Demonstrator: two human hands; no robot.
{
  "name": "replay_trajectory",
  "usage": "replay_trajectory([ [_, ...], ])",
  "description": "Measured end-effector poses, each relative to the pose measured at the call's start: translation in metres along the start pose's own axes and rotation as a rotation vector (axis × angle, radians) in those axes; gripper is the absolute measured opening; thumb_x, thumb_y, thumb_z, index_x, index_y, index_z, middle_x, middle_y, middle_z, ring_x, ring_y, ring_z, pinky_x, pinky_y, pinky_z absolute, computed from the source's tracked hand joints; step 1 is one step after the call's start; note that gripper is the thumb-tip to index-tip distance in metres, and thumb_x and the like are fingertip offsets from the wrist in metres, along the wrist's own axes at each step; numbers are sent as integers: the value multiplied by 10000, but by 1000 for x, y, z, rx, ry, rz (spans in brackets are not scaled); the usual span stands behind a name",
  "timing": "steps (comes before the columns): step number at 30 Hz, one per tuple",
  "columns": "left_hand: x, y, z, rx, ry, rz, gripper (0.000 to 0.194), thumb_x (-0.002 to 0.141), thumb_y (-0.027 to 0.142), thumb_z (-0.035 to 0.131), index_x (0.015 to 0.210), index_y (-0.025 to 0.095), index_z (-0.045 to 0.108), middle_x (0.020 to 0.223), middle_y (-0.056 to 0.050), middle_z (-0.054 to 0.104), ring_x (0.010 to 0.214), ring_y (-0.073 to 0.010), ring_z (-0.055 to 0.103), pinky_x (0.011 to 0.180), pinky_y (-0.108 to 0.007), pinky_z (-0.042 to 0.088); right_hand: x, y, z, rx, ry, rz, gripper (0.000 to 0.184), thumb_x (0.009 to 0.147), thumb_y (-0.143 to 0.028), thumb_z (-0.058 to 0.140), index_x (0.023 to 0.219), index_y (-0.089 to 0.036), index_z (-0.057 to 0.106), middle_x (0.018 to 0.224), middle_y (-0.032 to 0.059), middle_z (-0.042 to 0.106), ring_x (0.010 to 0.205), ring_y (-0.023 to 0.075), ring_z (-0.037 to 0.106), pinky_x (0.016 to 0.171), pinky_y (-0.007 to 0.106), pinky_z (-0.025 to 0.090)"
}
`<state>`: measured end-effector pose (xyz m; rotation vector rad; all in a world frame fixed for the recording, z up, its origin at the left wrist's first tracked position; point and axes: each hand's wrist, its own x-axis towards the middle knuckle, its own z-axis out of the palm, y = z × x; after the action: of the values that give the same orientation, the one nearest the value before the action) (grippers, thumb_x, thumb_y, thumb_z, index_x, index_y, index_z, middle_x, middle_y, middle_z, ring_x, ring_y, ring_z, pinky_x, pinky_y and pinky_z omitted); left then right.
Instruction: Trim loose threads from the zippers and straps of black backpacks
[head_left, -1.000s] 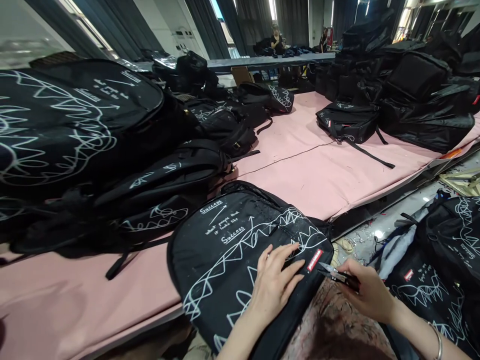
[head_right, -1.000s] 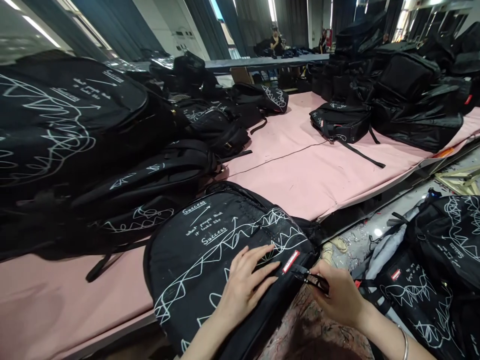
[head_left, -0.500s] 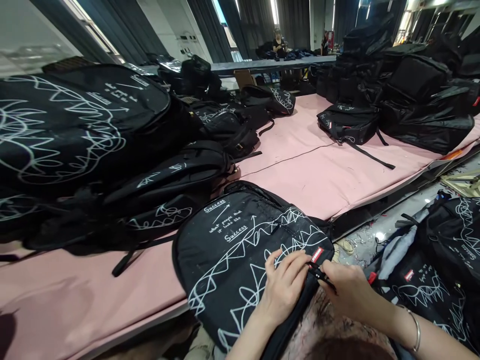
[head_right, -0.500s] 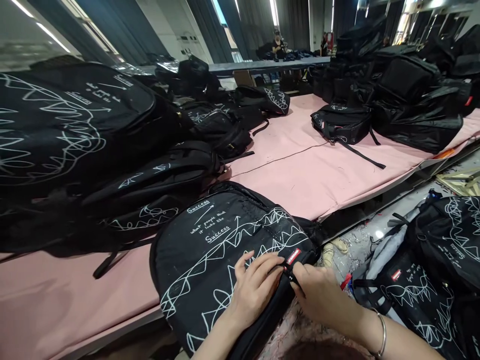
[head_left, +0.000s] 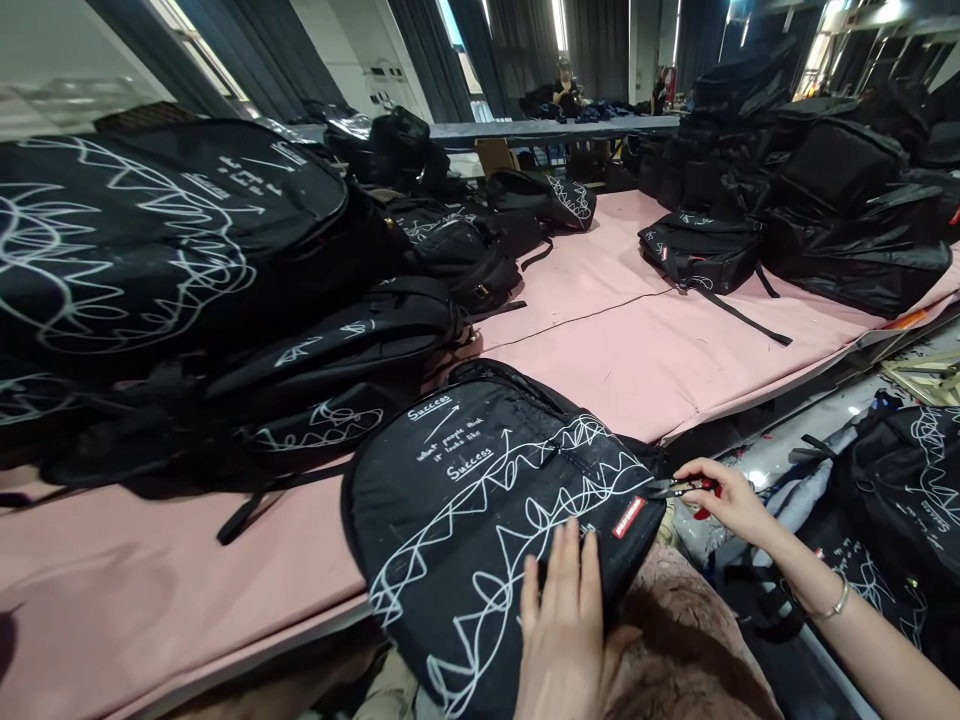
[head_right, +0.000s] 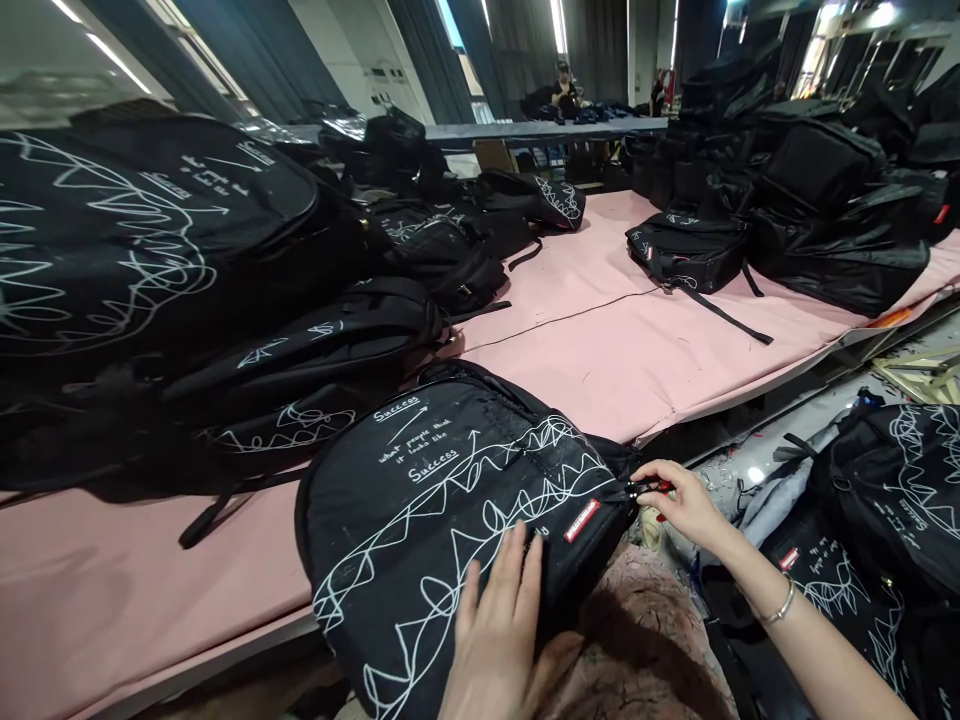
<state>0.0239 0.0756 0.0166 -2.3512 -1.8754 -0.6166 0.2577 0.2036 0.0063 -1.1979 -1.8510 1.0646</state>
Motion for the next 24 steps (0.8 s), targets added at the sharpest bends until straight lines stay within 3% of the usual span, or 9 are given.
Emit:
replay_trajectory([
  [4, -22, -27, 12, 168, -33, -5, 537, 783, 179, 461, 1314, 205, 384, 1240, -138, 562, 1193, -285, 466, 1061, -552, 2, 13, 0, -4, -14, -146, -102, 189, 804, -200, 549, 976, -193, 628, 929, 49, 625, 812, 183, 559, 744, 317, 444],
  [8, -34, -42, 0, 159, -113, -20, 515, 801, 182, 441, 1311, 238, 399, 1259, -113, 550, 1186, -266, 478, 1060, -553, -14, 20, -7, 0, -5, -279, -243, 143, 838, -250, 558, 947, -190, 629, 911, 63, 630, 877, 198, 558, 791, 338, 431],
  [17, -36, -35, -6, 143, -78, -41, 493, 801, 165, 428, 1294, 174, 418, 1281, -118, 526, 1184, -237, 483, 1075, -468, -76, 20, -6, 4, 25, -313, -283, 173, 876, -314, 528, 963, -187, 608, 918, 71, 618, 878, 195, 561, 785, 336, 430],
  [24, -36, -33, -9, 130, -95, -47, 514, 794, 131, 408, 1306, 168, 402, 1306, -118, 500, 1212, -234, 455, 1079, -464, -77, 21, -10, 14, -16, -335, -344, 169, 887, -310, 513, 971, -195, 605, 930, 71, 618, 888, 194, 556, 790, 339, 427],
])
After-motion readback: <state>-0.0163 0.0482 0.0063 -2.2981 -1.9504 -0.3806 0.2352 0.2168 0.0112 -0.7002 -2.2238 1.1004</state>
